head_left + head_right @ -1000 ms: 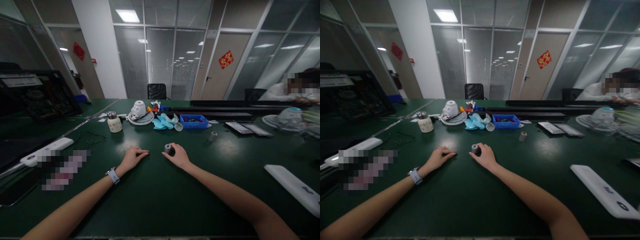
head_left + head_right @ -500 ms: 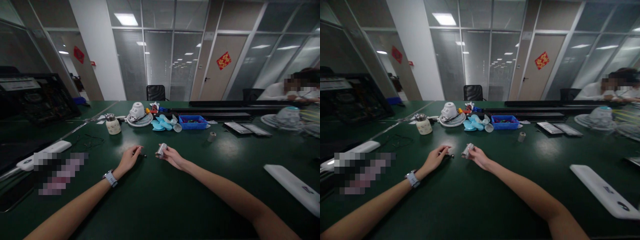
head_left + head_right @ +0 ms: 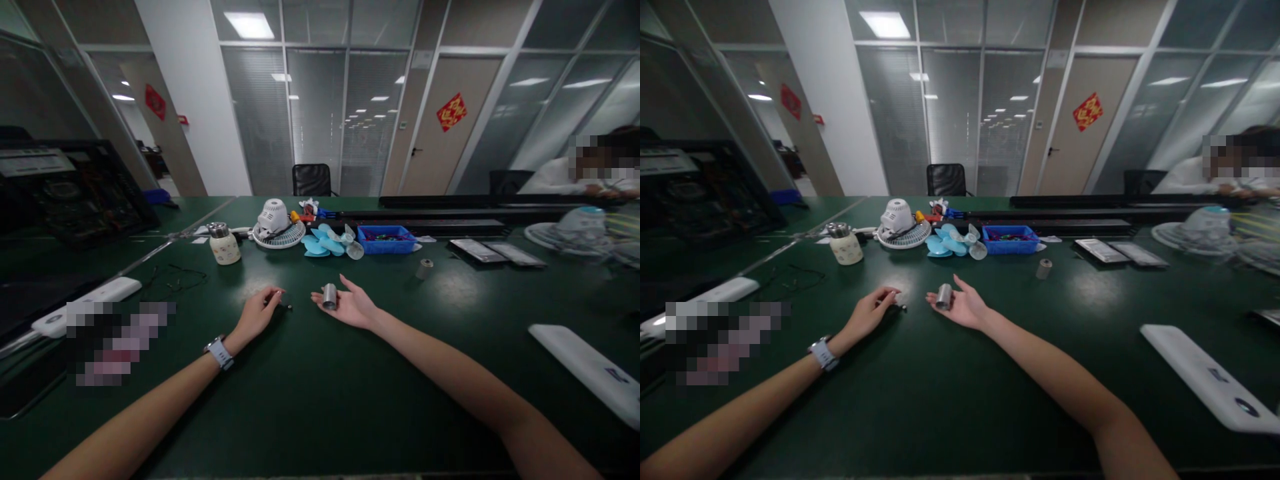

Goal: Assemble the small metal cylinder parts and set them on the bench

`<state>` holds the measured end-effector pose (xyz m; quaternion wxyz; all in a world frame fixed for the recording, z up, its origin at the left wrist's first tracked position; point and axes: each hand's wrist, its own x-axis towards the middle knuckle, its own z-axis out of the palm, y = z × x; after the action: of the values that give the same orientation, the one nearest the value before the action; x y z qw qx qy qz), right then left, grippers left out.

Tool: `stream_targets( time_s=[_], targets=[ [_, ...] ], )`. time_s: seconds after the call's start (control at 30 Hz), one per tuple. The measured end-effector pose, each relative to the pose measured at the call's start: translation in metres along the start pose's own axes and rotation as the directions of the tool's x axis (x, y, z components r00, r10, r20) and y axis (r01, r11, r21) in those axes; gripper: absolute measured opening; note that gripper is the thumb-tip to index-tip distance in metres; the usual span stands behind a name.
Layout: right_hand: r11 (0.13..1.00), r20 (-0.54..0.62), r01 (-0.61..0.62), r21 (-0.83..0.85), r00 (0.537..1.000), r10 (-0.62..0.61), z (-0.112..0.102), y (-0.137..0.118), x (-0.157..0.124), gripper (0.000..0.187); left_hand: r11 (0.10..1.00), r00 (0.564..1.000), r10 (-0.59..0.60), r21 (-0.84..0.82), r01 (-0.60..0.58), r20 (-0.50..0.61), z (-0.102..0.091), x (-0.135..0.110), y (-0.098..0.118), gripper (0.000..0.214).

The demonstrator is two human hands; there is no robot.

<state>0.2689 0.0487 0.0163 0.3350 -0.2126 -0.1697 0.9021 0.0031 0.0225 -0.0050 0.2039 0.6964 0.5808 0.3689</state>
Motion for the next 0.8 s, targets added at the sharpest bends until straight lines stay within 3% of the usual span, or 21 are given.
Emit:
stream_targets(
  time_s=[0.17,0.53,0.8],
  targets=[
    [1.000,0.013,0.005,0.010,1.000,-0.005,0.0018,0.0001,-0.0030,0.063,1.000,1.000,0.014,0.012,-0.014,0.001,0.0001,-0.0004,0.0018,0.038],
    [1.000,0.064,0.002,0.023,0.998,-0.003,-0.0020,-0.0014,-0.0024,0.049,1.000,1.000,0.024,0.014,-0.024,-0.015,0.0010,-0.0009,0.0043,0.036],
    [0.999,-0.002,0.038,0.038,0.999,-0.038,0.0032,0.0007,-0.0035,0.051,1.000,1.000,0.013,0.016,-0.013,0.000,-0.0004,-0.0012,0.0058,0.037]
  ],
)
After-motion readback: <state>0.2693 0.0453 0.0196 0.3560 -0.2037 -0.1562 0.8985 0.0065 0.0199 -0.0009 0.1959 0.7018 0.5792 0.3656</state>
